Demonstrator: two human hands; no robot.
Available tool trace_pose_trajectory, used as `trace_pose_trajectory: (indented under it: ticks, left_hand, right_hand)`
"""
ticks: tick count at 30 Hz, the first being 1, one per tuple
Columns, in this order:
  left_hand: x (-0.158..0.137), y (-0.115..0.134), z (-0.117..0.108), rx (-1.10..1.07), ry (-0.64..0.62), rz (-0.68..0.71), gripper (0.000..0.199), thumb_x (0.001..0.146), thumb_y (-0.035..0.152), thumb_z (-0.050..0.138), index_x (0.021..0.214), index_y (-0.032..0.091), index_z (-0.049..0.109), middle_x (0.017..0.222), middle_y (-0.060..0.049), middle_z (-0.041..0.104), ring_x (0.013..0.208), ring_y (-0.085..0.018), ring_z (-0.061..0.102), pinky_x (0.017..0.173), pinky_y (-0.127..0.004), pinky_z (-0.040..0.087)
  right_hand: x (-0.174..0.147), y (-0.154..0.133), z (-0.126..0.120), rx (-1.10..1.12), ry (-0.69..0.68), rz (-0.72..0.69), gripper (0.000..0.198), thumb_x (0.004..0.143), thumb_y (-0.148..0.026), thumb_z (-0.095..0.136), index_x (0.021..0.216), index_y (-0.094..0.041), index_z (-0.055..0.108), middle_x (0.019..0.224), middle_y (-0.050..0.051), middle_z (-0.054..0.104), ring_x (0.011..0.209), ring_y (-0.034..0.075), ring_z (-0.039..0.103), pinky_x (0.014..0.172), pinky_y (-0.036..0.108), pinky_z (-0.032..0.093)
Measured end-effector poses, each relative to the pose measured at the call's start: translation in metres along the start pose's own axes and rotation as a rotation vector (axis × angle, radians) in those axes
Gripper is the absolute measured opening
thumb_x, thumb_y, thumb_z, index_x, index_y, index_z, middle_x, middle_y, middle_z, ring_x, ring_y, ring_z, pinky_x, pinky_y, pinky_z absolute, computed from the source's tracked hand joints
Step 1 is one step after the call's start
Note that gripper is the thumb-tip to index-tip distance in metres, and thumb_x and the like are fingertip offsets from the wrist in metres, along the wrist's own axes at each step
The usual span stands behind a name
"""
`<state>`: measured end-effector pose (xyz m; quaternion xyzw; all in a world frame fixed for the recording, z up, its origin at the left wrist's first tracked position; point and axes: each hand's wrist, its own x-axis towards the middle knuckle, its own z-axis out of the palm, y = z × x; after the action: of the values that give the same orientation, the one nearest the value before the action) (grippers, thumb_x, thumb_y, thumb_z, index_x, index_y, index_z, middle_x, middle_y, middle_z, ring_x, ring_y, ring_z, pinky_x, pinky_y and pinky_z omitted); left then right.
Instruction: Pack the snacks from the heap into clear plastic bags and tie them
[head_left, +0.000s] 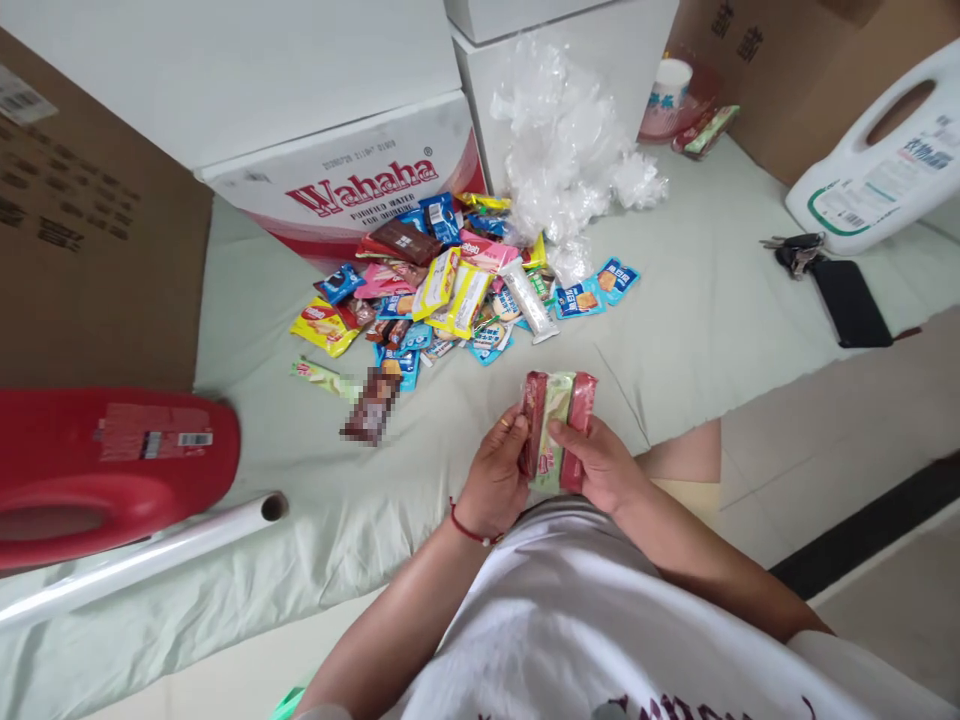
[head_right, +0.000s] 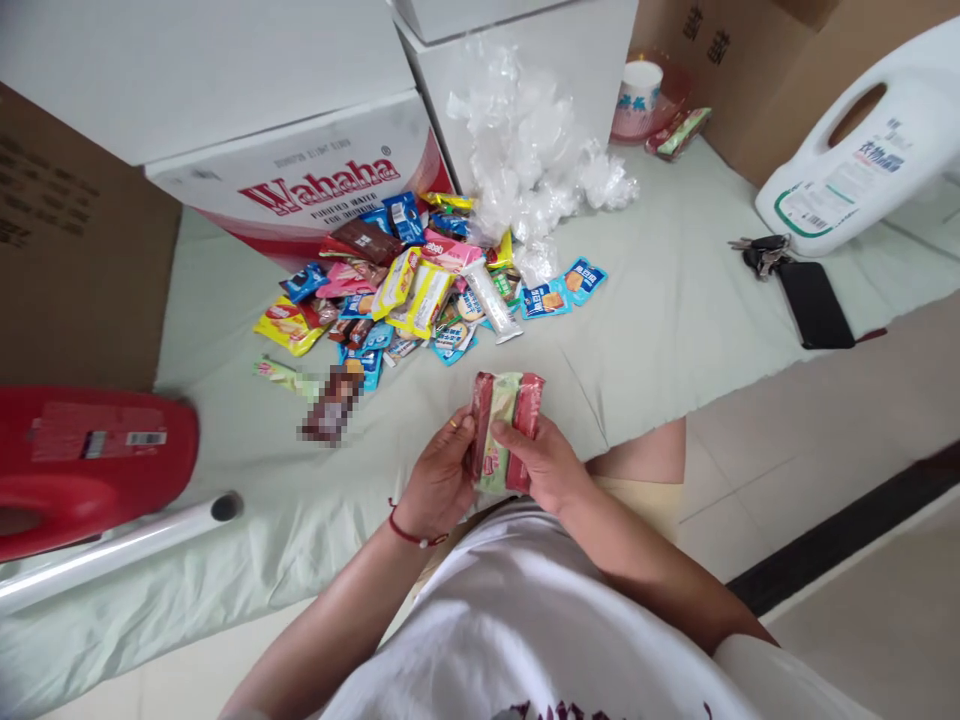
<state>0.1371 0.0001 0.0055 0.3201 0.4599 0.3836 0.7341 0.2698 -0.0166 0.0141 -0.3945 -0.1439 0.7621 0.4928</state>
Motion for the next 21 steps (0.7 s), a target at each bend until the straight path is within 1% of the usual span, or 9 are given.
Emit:
trace_pose_trajectory:
  ticks: [1, 3, 7, 11, 14, 16, 17, 19, 21]
  left_hand:
    - [0.001, -0.005, 0.005, 0.027, -0.009, 0.015, 0.048, 0.097, 0.060, 0.056, 0.129, 0.024, 0.060, 0.116, -0.009, 0.075, 0.100, -0.025, 0.074, 0.085, -0.040, 0.061]
    - [0.005, -0.013, 0.011, 0.121, -0.007, 0.062, 0.044, 0.102, 0.056, 0.045, 0.129, 0.024, 0.060, 0.116, -0.012, 0.075, 0.100, -0.026, 0.074, 0.086, -0.043, 0.061]
    - [0.018, -0.027, 0.012, 0.388, 0.011, 0.188, 0.041, 0.107, 0.047, 0.032, 0.126, 0.024, 0.061, 0.113, -0.013, 0.075, 0.109, -0.027, 0.071, 0.093, -0.047, 0.060]
    - [0.032, -0.037, 0.015, 0.511, 0.106, 0.347, 0.037, 0.107, 0.046, 0.037, 0.122, 0.023, 0.062, 0.124, -0.014, 0.068, 0.119, -0.026, 0.066, 0.103, -0.047, 0.055]
    - [0.039, -0.037, 0.020, 0.574, 0.165, 0.386, 0.035, 0.106, 0.047, 0.044, 0.128, 0.024, 0.059, 0.126, -0.012, 0.065, 0.117, -0.024, 0.065, 0.101, -0.043, 0.055]
    - [0.039, -0.031, 0.016, 0.620, 0.205, 0.390, 0.036, 0.104, 0.047, 0.048, 0.130, 0.024, 0.057, 0.126, -0.010, 0.064, 0.118, -0.023, 0.064, 0.101, -0.043, 0.054]
    - [0.038, -0.027, 0.010, 0.653, 0.230, 0.406, 0.034, 0.103, 0.047, 0.050, 0.128, 0.025, 0.059, 0.126, -0.010, 0.064, 0.119, -0.024, 0.063, 0.102, -0.043, 0.054]
    - [0.029, -0.018, -0.011, 0.748, 0.272, 0.500, 0.029, 0.102, 0.046, 0.050, 0.120, 0.027, 0.063, 0.128, -0.009, 0.061, 0.123, -0.025, 0.060, 0.104, -0.045, 0.053]
    - [0.016, -0.012, -0.044, 0.869, 0.375, 0.579, 0.026, 0.100, 0.046, 0.053, 0.114, 0.028, 0.065, 0.129, -0.010, 0.060, 0.123, -0.029, 0.059, 0.104, -0.050, 0.053]
  right_hand:
    - [0.000, 0.001, 0.003, 0.054, 0.043, 0.010, 0.061, 0.066, -0.054, 0.093, 0.113, -0.021, 0.073, 0.104, 0.008, 0.080, 0.101, 0.031, 0.076, 0.091, 0.046, 0.060]
    - [0.000, 0.002, 0.003, 0.123, 0.114, 0.006, 0.056, 0.062, -0.048, 0.095, 0.106, -0.020, 0.074, 0.097, 0.007, 0.081, 0.095, 0.030, 0.077, 0.088, 0.045, 0.060]
    - [0.002, 0.002, -0.004, 0.170, 0.225, -0.049, 0.052, 0.058, -0.040, 0.098, 0.100, -0.020, 0.075, 0.091, 0.006, 0.081, 0.094, 0.031, 0.078, 0.085, 0.044, 0.061]
    - [0.003, 0.001, -0.007, 0.141, 0.293, -0.161, 0.051, 0.059, -0.039, 0.097, 0.101, -0.020, 0.076, 0.093, 0.006, 0.081, 0.094, 0.030, 0.078, 0.082, 0.042, 0.063]
    - [0.003, -0.008, -0.014, 0.078, 0.298, -0.194, 0.052, 0.062, -0.040, 0.096, 0.104, -0.020, 0.075, 0.095, 0.006, 0.081, 0.091, 0.030, 0.078, 0.081, 0.043, 0.063]
    - [0.007, -0.028, -0.030, 0.009, 0.333, -0.226, 0.051, 0.064, -0.042, 0.095, 0.105, -0.019, 0.075, 0.096, 0.007, 0.081, 0.088, 0.029, 0.078, 0.082, 0.044, 0.064]
    - [0.013, -0.044, -0.042, -0.033, 0.372, -0.270, 0.052, 0.064, -0.042, 0.095, 0.106, -0.019, 0.075, 0.097, 0.007, 0.081, 0.087, 0.029, 0.078, 0.082, 0.044, 0.064]
    - [0.032, -0.087, -0.073, -0.124, 0.480, -0.410, 0.052, 0.063, -0.038, 0.096, 0.107, -0.019, 0.073, 0.101, 0.006, 0.081, 0.087, 0.026, 0.077, 0.084, 0.043, 0.064]
    - [0.065, -0.142, -0.109, -0.189, 0.595, -0.610, 0.055, 0.065, -0.031, 0.094, 0.113, -0.020, 0.070, 0.106, 0.005, 0.079, 0.089, 0.022, 0.076, 0.086, 0.041, 0.064]
